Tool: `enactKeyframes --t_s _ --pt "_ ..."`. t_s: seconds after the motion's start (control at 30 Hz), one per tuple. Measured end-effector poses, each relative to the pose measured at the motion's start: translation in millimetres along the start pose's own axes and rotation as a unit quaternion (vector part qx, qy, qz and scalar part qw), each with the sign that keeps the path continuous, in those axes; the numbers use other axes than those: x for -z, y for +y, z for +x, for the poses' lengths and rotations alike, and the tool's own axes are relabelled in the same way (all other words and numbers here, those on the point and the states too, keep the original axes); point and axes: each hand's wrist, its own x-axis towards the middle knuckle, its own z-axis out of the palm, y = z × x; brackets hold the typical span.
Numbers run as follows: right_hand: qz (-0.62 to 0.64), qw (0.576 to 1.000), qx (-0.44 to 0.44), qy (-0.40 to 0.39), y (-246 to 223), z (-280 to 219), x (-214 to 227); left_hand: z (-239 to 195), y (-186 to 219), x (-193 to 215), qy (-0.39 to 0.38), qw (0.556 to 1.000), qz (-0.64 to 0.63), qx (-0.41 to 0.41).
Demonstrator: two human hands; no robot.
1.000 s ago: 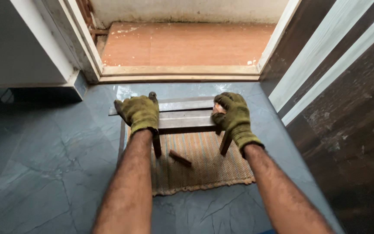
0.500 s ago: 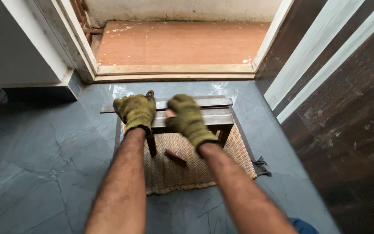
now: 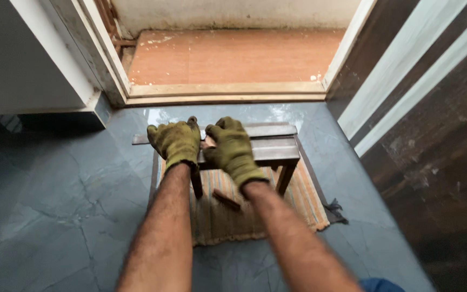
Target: The person sands a metal bar placed on a small wooden stool using a sanding block. They repeatedly rub the sanding block along the bar's length and edges while holding it steady with their other hand.
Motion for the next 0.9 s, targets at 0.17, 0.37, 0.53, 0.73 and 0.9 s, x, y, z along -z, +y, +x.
enactKeyframes --t_s 0.17,0.37,0.53,0.73,0.9 --pt "0.031 0.986 -0.071 0.147 97.7 -27.6 38.7 -3.5 4.3 -2.8 0.0 1.0 0.008 0.01" --pt "0.022 0.989 -0.114 0.088 61.9 -16.6 19.7 5.7 6.6 -4.1 -0.03 0.999 0.025 0.02" --pt "0.006 1.0 0.024 -0.001 1.0 6.6 -5.6 2.5 1.2 -2.3 -0.007 1.0 0.019 0.007" --pt "0.01 0.993 -0.09 0.075 87.4 -30.9 51.0 -1.3 0.9 -2.4 0.037 0.999 0.033 -0.004" --pt "0.077 0.988 -0.109 0.078 49.0 -16.0 19.3 2.8 4.8 -10.7 0.02 1.0 0.019 0.01"
